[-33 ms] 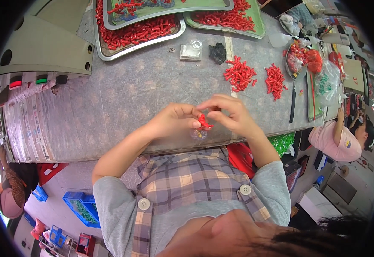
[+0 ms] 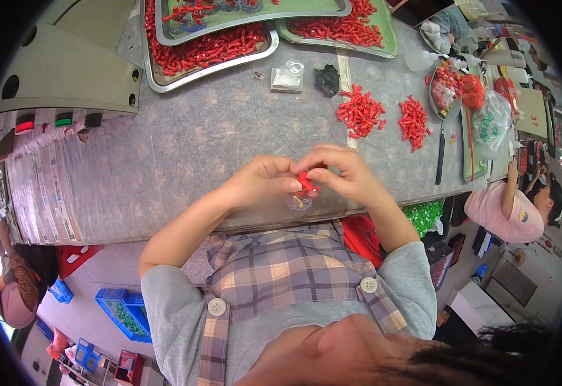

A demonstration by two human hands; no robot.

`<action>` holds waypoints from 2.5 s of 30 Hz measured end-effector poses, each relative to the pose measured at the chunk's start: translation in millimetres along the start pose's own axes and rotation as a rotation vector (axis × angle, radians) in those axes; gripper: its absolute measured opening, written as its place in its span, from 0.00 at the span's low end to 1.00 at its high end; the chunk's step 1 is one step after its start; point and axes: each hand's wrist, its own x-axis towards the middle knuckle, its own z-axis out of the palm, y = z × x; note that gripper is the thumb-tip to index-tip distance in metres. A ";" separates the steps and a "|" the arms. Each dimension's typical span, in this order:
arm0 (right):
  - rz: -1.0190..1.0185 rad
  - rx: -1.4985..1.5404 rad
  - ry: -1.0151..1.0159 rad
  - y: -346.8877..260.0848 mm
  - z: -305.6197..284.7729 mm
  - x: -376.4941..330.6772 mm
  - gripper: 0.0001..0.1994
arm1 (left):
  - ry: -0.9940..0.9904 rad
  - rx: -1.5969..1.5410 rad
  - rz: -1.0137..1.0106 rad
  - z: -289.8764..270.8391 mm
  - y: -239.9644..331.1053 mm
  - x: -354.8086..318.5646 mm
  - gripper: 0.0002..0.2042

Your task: The person assembles plastic toy figurines by hand, taking small components from trays and piles and attaching them to figurine bodies.

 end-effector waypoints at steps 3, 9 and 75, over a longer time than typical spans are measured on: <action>0.133 0.395 0.027 9.5 8.5 -2.3 0.06 | -0.040 -0.162 -0.028 0.1 0.2 0.0 0.12; 0.239 0.431 0.175 3.8 5.1 -4.1 0.05 | 0.056 -0.034 0.026 4.1 4.0 -2.0 0.19; -0.287 -0.471 0.187 -7.1 -18.0 34.6 0.11 | 0.469 -0.033 0.226 2.4 -3.9 2.9 0.08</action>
